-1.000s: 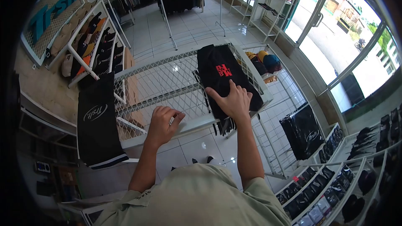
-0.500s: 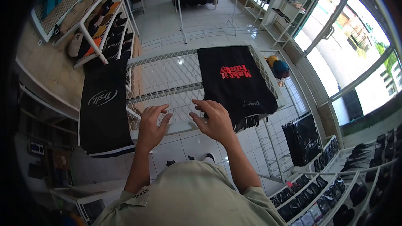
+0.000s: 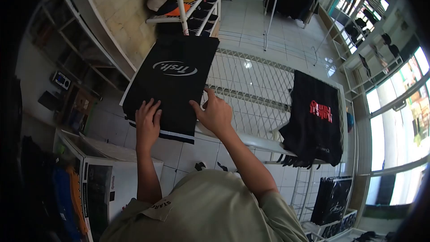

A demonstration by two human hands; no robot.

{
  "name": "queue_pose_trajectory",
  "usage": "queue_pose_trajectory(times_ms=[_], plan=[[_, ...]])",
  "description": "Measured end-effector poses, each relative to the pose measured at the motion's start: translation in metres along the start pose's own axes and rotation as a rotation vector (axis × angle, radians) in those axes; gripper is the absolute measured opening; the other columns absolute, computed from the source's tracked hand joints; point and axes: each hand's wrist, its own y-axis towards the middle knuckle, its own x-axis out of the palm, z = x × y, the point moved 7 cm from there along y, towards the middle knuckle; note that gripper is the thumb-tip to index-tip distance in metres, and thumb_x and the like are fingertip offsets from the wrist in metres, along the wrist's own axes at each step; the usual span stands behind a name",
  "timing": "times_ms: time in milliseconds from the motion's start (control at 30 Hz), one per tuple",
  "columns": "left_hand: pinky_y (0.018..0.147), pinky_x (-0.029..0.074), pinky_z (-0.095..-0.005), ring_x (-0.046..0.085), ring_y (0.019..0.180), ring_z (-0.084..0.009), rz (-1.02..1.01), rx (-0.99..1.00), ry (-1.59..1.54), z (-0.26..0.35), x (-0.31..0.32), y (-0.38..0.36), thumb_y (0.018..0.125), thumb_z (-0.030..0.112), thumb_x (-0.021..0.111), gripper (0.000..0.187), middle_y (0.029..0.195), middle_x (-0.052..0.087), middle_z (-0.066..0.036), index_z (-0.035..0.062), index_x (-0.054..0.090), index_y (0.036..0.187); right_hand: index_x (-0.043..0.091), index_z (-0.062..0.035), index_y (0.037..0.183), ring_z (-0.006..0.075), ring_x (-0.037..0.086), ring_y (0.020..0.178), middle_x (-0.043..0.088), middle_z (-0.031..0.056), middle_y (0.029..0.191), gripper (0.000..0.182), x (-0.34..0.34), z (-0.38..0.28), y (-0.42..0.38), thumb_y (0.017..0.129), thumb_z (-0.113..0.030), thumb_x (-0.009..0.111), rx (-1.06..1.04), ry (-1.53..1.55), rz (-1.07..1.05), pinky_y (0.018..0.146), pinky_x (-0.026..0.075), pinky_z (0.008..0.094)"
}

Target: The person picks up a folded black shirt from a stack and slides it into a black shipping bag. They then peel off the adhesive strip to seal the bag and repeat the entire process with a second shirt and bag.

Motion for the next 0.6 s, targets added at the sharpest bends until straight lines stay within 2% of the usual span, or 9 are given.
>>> queue_pose_trajectory(times_ms=[33,100,133,233,300,400,500,533,600], plan=[[0.122,0.024,-0.0584,0.044,0.142,-0.0358,-0.032,-0.006,0.008,-0.001,0.003,-0.001,0.107,0.029,0.050,0.036,0.144,0.059,-0.012,0.0107,0.067,0.133,0.062,-0.0024,0.129,0.0264,0.073,0.065,0.075,0.0126,0.080,0.060,0.004,-0.004,0.003,0.086,-0.042,0.078,0.009,-0.019,0.002,0.062,0.056,0.0378],[0.122,0.023,-0.0589,0.044,0.143,-0.0357,-0.060,-0.040,-0.033,0.000,0.002,-0.005,0.106,0.029,0.052,0.035,0.146,0.058,-0.011,0.0119,0.068,0.133,0.059,-0.0023,0.134,0.0272,0.075,0.074,0.076,0.0149,0.084,0.067,0.014,-0.007,0.006,0.084,-0.042,0.079,0.035,-0.057,0.000,0.067,0.056,0.0388],[0.122,0.023,-0.0589,0.043,0.143,-0.0358,-0.090,-0.020,-0.075,0.004,0.001,-0.006,0.106,0.030,0.052,0.035,0.146,0.057,-0.011,0.0116,0.068,0.132,0.059,-0.0028,0.135,0.0290,0.075,0.077,0.076,0.0160,0.087,0.064,0.016,-0.004,0.007,0.084,-0.034,0.081,0.037,0.018,0.020,0.069,0.057,0.0399],[0.122,0.024,-0.0577,0.043,0.143,-0.0360,-0.137,-0.009,-0.154,-0.001,0.000,-0.002,0.106,0.032,0.053,0.038,0.148,0.056,-0.013,0.0099,0.067,0.133,0.060,-0.0031,0.136,0.0300,0.074,0.076,0.076,0.0163,0.087,0.058,0.011,-0.001,0.012,0.085,-0.024,0.080,0.055,0.135,0.074,0.070,0.057,0.0394],[0.122,0.025,-0.0563,0.044,0.143,-0.0362,-0.030,-0.052,-0.165,-0.013,-0.008,0.003,0.106,0.035,0.053,0.041,0.148,0.055,-0.015,0.0088,0.064,0.136,0.064,-0.0022,0.132,0.0312,0.074,0.075,0.075,0.0179,0.083,0.052,0.008,0.005,0.015,0.086,-0.020,0.078,0.075,0.157,0.085,0.070,0.057,0.0393],[0.123,0.024,-0.0556,0.041,0.145,-0.0362,-0.012,-0.080,-0.081,-0.044,-0.004,0.017,0.106,0.044,0.049,0.051,0.150,0.052,-0.018,0.0089,0.059,0.142,0.064,-0.0018,0.131,0.0385,0.071,0.067,0.071,0.0219,0.076,0.045,0.002,0.010,0.019,0.089,-0.014,0.073,-0.085,-0.069,0.225,0.064,0.056,0.0443],[0.124,0.022,-0.0560,0.037,0.148,-0.0357,-0.027,-0.086,-0.064,-0.057,0.000,0.025,0.106,0.050,0.046,0.057,0.151,0.051,-0.019,0.0093,0.056,0.144,0.064,-0.0015,0.129,0.0396,0.070,0.063,0.068,0.0225,0.069,0.037,-0.007,0.007,0.018,0.092,-0.009,0.066,-0.048,-0.277,0.252,0.061,0.055,0.0461],[0.124,0.022,-0.0562,0.037,0.148,-0.0360,-0.019,-0.084,-0.059,-0.059,0.002,0.027,0.106,0.050,0.046,0.057,0.151,0.051,-0.019,0.0094,0.057,0.144,0.064,-0.0015,0.129,0.0396,0.070,0.063,0.068,0.0225,0.069,0.037,-0.012,0.007,0.019,0.092,-0.009,0.066,-0.044,-0.280,0.261,0.061,0.055,0.0461],[0.124,0.021,-0.0565,0.037,0.148,-0.0363,-0.012,-0.075,-0.059,-0.058,0.004,0.033,0.106,0.050,0.047,0.057,0.151,0.051,-0.020,0.0095,0.057,0.144,0.065,-0.0024,0.126,0.0402,0.068,0.061,0.065,0.0223,0.064,0.032,-0.036,0.007,0.015,0.094,-0.007,0.062,-0.114,-0.114,0.439,0.057,0.052,0.0474]])
